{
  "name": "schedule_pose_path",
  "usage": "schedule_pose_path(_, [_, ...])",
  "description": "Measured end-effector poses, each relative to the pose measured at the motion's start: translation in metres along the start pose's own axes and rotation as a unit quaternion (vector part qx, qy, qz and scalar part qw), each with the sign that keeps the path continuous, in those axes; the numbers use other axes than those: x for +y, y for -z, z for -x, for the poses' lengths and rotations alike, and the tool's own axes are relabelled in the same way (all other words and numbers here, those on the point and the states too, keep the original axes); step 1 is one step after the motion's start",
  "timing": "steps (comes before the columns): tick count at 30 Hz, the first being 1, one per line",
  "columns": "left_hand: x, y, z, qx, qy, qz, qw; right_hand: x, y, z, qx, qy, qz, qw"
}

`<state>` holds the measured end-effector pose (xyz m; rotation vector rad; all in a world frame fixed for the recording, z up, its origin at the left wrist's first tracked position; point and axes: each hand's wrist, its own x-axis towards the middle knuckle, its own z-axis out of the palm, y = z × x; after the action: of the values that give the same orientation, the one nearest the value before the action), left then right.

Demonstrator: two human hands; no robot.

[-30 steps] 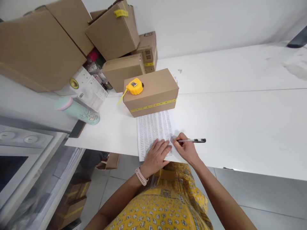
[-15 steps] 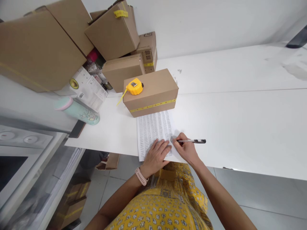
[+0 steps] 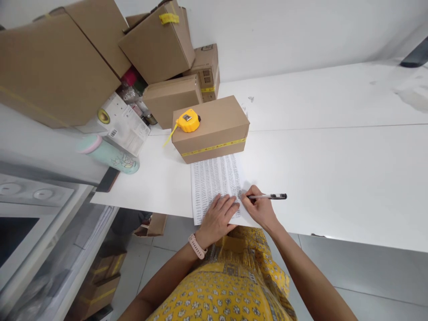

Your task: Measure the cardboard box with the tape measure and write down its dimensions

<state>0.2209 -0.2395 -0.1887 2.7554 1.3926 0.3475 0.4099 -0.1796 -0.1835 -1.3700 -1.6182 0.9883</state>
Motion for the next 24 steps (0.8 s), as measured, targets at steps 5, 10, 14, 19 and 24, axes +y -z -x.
schedule_pose_path(5, [-0.0003, -0.0008, 0.0003, 0.006, 0.0, 0.003, 1.0, -0.0015, 0.0008, 0.0006, -0.002, -0.003, 0.001, 1.0])
schedule_pose_path(10, [-0.0003, -0.0009, 0.0002, 0.015, -0.002, 0.003, 1.0, -0.0006, 0.0001, 0.0009, -0.001, -0.005, -0.011, 1.0])
schedule_pose_path(14, [0.0001, -0.0006, 0.0002, 0.014, -0.001, 0.003, 1.0, 0.0007, 0.0002, 0.0014, 0.008, -0.006, -0.012, 1.0])
schedule_pose_path(19, [0.0001, -0.0009, 0.0, 0.011, -0.001, 0.002, 1.0, 0.0019, 0.0003, 0.0012, 0.014, -0.004, -0.007, 1.0])
schedule_pose_path(24, [0.0003, 0.0006, -0.0005, 0.009, 0.0, 0.003, 1.0, 0.0041, -0.0001, 0.0005, 0.01, 0.005, 0.003, 1.0])
